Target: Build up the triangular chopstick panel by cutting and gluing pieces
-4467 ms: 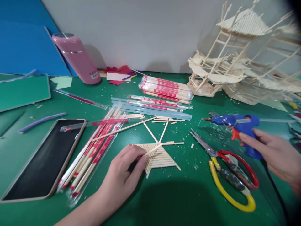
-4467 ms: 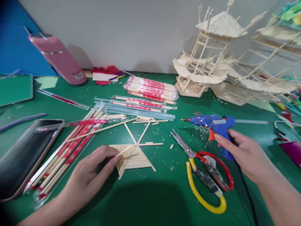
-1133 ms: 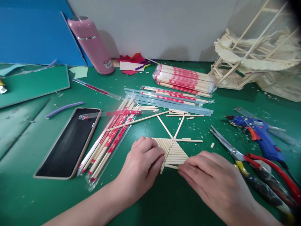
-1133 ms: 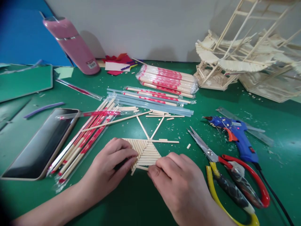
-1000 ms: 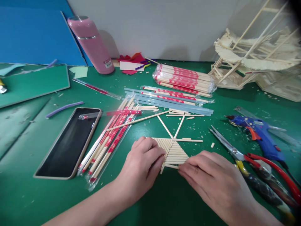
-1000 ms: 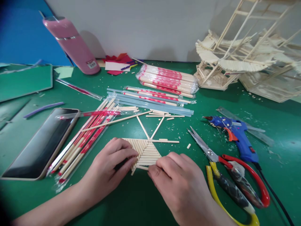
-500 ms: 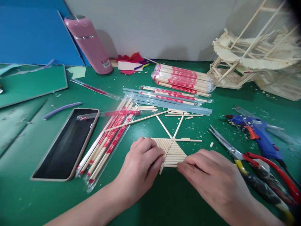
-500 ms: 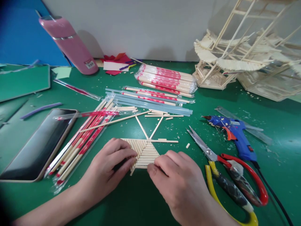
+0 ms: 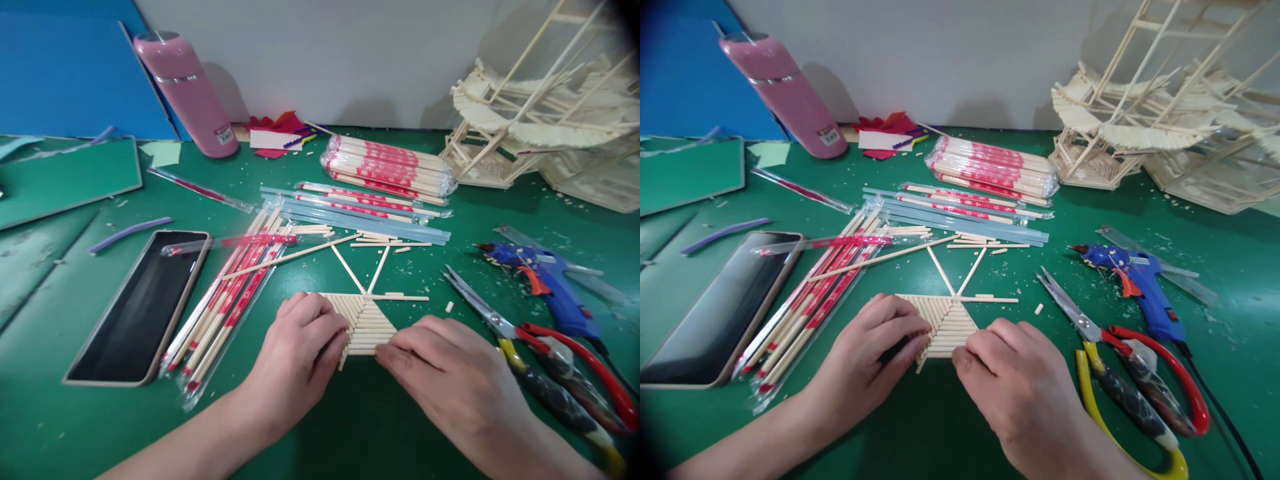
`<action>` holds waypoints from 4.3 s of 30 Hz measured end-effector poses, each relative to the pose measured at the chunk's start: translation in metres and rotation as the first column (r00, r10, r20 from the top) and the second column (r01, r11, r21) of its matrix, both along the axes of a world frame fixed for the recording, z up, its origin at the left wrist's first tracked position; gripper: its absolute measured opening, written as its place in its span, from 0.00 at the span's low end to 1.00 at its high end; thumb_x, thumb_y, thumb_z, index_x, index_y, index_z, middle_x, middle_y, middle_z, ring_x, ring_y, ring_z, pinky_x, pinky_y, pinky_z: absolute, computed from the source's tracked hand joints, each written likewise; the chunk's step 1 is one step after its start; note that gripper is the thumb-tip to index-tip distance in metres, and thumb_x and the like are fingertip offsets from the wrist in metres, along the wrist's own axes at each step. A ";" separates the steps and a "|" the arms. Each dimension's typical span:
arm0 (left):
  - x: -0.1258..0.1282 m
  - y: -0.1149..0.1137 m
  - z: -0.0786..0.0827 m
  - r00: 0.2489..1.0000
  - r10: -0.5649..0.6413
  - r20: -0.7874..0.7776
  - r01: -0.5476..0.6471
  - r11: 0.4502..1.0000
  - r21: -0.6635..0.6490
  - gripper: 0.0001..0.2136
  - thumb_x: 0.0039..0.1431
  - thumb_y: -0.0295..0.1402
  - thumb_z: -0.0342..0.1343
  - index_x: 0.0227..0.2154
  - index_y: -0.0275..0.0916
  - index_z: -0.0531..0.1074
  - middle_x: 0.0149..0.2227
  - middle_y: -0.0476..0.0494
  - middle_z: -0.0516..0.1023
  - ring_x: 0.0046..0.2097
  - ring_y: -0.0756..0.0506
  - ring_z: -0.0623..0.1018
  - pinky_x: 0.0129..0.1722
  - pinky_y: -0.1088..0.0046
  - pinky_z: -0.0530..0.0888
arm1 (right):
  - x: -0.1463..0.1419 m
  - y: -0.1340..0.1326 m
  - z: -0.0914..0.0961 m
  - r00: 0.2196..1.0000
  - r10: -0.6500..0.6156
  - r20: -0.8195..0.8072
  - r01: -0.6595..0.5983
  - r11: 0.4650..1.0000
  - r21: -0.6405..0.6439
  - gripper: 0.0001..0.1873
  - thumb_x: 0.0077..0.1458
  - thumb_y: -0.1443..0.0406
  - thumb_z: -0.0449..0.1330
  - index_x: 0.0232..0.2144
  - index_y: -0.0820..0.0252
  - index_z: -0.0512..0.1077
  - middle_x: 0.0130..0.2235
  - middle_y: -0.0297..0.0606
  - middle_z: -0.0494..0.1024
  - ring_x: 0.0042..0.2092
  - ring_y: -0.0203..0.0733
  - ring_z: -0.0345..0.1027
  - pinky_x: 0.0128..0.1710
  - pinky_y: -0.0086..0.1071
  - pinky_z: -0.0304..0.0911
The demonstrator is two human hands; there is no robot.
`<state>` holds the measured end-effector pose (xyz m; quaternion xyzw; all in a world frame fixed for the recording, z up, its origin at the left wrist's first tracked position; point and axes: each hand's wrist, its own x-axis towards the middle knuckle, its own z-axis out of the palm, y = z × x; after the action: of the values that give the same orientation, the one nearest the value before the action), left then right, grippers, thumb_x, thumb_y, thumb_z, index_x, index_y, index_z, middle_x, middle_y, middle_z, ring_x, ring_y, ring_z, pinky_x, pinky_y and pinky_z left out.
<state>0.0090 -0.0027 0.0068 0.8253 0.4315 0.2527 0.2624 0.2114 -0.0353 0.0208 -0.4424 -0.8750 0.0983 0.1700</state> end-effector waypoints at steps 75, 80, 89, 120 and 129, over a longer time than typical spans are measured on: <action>0.006 -0.010 -0.005 0.999 -0.030 -0.018 0.032 0.996 0.084 0.07 0.55 0.22 0.50 0.31 0.40 0.68 0.32 0.46 0.68 0.34 0.46 0.65 0.32 0.67 0.62 | 0.029 0.006 0.001 0.933 -0.262 -0.248 0.132 0.888 -0.441 0.07 0.55 0.71 0.55 0.29 0.57 0.71 0.31 0.33 0.70 0.32 0.32 0.64 0.30 0.27 0.61; 0.005 -0.010 -0.001 1.000 -0.030 0.008 0.030 0.998 0.054 0.06 0.54 0.23 0.52 0.33 0.40 0.66 0.33 0.46 0.69 0.35 0.46 0.67 0.35 0.66 0.64 | 0.030 0.005 -0.002 0.939 -0.243 -0.243 0.133 0.909 -0.396 0.07 0.54 0.71 0.55 0.29 0.55 0.71 0.30 0.31 0.70 0.31 0.31 0.65 0.29 0.25 0.62; 0.005 -0.011 -0.001 0.998 -0.049 -0.027 0.050 0.998 0.035 0.06 0.55 0.22 0.50 0.30 0.40 0.68 0.32 0.47 0.68 0.35 0.47 0.66 0.34 0.67 0.62 | 0.033 0.005 -0.004 0.946 -0.214 -0.243 0.104 0.912 -0.397 0.08 0.55 0.70 0.53 0.31 0.55 0.72 0.30 0.34 0.71 0.32 0.33 0.66 0.28 0.26 0.63; 0.009 -0.012 -0.002 0.994 -0.012 0.109 0.005 0.998 0.063 0.09 0.54 0.18 0.51 0.36 0.35 0.66 0.33 0.44 0.69 0.34 0.48 0.68 0.36 0.69 0.67 | 0.029 0.003 -0.005 0.925 -0.280 -0.257 0.153 0.893 -0.424 0.06 0.54 0.70 0.55 0.28 0.56 0.69 0.29 0.30 0.69 0.30 0.30 0.64 0.28 0.24 0.61; 0.009 -0.012 -0.002 0.995 -0.006 0.099 0.003 0.999 0.032 0.07 0.54 0.19 0.50 0.34 0.35 0.68 0.33 0.44 0.68 0.35 0.49 0.66 0.37 0.70 0.67 | 0.028 0.003 -0.007 0.928 -0.286 -0.239 0.160 0.885 -0.437 0.06 0.55 0.70 0.54 0.29 0.55 0.68 0.30 0.30 0.69 0.30 0.30 0.64 0.28 0.24 0.60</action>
<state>0.0184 -0.0151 0.0049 0.8167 0.4121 0.2996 0.2711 0.2398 -0.0326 0.0140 -0.5470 -0.7418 0.3241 0.2131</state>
